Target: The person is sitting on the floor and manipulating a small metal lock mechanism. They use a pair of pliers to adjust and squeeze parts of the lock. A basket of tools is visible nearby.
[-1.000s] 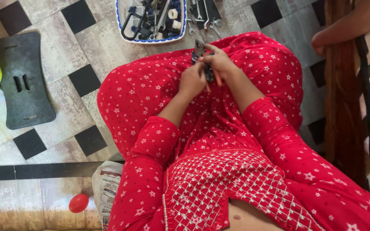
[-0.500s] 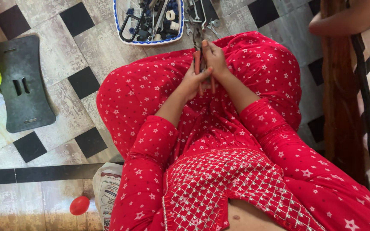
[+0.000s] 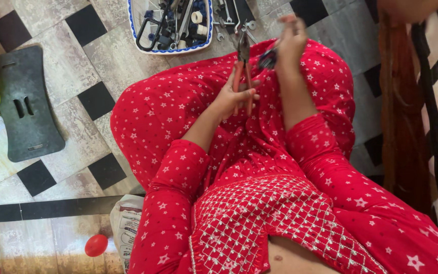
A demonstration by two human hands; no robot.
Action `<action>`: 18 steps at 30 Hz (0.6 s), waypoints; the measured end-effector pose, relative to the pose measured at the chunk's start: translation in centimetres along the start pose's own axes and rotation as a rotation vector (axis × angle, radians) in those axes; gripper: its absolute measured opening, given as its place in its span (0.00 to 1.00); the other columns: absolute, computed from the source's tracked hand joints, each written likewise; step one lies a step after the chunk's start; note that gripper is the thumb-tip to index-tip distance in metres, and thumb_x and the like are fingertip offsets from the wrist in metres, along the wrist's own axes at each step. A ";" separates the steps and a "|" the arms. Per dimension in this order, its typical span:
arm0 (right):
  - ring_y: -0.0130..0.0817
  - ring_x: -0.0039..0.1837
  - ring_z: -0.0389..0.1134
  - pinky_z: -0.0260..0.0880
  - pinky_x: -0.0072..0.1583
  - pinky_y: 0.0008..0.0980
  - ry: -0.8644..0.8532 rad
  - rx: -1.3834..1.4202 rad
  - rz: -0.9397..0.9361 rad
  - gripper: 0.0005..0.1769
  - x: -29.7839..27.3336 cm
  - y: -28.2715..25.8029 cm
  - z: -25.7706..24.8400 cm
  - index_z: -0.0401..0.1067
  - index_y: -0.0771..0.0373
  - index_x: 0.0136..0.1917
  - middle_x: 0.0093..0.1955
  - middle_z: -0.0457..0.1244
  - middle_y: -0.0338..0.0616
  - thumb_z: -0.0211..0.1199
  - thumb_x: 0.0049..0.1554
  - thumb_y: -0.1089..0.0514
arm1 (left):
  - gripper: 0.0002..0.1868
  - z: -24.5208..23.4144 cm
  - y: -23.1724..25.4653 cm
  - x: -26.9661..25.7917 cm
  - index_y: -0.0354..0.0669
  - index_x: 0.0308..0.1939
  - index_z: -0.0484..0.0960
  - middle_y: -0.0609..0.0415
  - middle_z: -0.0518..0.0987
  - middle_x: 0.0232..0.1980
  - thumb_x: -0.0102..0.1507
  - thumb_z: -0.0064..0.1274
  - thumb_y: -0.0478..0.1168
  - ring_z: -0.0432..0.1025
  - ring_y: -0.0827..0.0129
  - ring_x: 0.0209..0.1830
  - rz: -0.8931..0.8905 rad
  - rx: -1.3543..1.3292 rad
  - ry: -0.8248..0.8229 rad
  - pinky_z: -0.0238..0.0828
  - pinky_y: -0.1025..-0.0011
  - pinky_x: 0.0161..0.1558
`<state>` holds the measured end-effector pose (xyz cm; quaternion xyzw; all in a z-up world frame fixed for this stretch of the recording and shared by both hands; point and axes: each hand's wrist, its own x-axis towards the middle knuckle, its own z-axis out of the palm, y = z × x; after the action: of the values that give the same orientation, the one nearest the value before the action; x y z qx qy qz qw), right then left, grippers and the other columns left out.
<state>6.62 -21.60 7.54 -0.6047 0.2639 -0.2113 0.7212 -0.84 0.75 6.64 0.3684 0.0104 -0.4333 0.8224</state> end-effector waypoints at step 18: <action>0.27 0.41 0.70 0.73 0.42 0.28 -0.291 -0.375 -0.145 0.28 -3.6 4.9 2.4 0.65 0.61 0.55 0.43 0.67 0.41 0.64 0.62 0.35 | 0.56 -0.4 0.0 -1.1 0.57 0.82 0.43 0.51 0.78 0.49 0.59 0.64 0.32 0.77 0.66 0.38 -0.081 0.367 -0.047 0.79 0.66 0.39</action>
<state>5.34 -16.66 3.48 -0.7694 0.1479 -0.1205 0.6096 -1.37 1.73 6.77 0.5013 -0.0735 -0.4691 0.7233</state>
